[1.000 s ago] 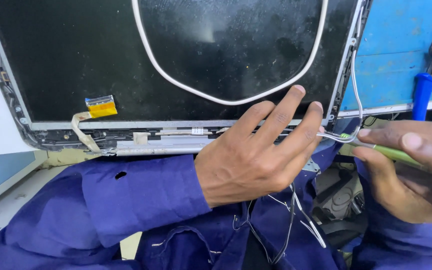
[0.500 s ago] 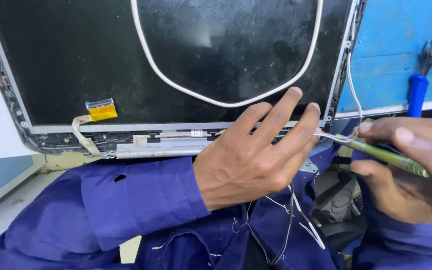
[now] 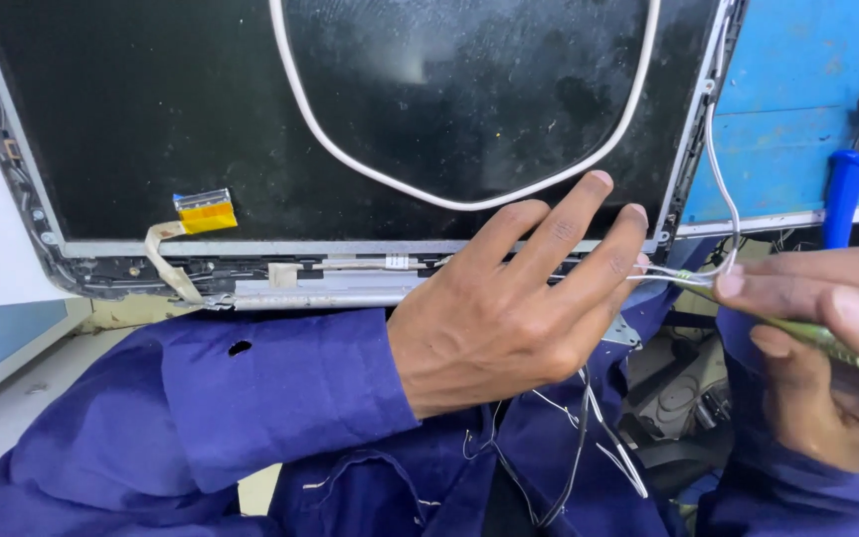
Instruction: The person works on a disassembled laptop screen assembly resting on a blue workbench, pressing a white cable into the bezel channel and holding the panel edge. They use a green-handled screwdriver to work on screws and small components near the panel edge, repositioning the cable and panel repeatedly.
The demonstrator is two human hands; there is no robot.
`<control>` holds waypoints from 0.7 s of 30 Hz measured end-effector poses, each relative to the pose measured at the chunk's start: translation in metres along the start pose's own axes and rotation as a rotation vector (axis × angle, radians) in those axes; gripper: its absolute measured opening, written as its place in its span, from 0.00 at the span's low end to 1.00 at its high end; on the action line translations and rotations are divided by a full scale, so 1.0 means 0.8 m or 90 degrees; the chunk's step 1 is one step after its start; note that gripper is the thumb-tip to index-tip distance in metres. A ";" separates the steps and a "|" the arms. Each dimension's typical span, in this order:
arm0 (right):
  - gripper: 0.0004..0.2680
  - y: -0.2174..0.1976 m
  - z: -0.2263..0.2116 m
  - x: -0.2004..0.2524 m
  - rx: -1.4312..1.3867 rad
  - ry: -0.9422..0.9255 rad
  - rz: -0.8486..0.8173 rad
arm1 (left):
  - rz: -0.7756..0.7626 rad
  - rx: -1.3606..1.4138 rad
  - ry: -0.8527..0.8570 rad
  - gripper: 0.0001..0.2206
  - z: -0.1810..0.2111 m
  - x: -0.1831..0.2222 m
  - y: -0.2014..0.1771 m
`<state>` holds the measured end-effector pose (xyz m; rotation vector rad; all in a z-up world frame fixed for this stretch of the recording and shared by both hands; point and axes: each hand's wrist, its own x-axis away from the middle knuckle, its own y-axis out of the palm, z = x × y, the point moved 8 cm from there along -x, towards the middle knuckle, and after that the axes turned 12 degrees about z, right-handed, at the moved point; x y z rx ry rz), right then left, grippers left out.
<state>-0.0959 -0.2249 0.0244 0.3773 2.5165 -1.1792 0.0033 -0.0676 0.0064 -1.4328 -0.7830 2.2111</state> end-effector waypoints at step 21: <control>0.10 -0.018 0.031 0.024 0.011 0.066 0.073 | 0.018 -0.039 -0.032 0.03 -0.010 -0.017 -0.007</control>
